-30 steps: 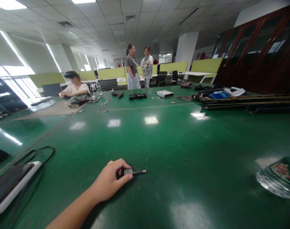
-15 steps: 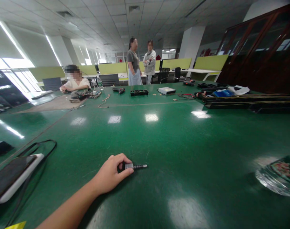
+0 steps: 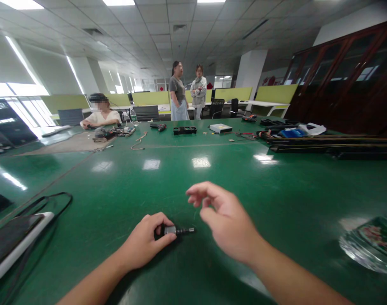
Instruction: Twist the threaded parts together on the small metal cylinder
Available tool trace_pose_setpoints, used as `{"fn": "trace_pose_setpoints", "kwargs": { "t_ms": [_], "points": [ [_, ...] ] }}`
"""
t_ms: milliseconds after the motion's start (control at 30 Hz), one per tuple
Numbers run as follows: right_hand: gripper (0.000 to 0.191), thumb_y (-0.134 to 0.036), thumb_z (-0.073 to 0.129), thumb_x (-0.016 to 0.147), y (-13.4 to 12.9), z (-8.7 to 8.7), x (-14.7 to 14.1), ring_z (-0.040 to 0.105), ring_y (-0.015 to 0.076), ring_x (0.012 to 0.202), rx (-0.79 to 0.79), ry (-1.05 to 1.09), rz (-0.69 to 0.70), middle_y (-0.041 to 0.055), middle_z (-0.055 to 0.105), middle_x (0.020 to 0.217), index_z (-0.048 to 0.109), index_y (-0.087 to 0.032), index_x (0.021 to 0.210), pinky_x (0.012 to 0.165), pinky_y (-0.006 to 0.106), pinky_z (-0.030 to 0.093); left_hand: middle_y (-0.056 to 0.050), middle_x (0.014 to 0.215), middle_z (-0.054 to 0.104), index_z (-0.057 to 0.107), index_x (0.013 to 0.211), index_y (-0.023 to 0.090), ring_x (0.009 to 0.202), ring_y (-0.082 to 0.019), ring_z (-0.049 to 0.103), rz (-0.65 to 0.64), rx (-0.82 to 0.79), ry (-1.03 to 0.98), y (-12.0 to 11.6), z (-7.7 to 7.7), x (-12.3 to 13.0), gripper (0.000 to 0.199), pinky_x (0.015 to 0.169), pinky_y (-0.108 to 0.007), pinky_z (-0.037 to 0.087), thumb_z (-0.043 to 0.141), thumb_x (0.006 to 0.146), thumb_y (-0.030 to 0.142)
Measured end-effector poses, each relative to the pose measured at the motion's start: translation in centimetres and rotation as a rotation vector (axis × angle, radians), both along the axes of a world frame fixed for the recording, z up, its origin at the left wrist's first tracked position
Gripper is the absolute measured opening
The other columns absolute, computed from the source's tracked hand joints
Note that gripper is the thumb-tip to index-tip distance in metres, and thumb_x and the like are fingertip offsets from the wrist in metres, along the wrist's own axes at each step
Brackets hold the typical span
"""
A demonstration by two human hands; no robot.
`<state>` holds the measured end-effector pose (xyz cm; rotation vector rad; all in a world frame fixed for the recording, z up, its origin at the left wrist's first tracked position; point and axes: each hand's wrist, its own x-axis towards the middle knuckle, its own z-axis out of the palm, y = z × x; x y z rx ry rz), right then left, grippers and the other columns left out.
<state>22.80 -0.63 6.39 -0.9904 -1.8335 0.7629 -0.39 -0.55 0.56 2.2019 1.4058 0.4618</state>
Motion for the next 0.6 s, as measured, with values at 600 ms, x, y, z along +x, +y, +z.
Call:
{"fn": "trace_pose_setpoints", "kwargs": {
  "t_ms": [600],
  "points": [
    [0.017,-0.018,0.068,0.071,1.8,-7.2,-1.2,0.054,0.0195,0.088,-0.02,-0.421,0.149,0.0012,0.064,0.088,0.063,-0.021,0.087,0.079,0.034,0.035,0.001,0.083,0.065,0.066,0.095,0.024,0.079,-0.019,0.056,0.019,-0.045,-0.014,0.0,-0.1,0.2,0.013,0.072,-0.029,0.039,0.064,0.088,0.034]
  ]
}}
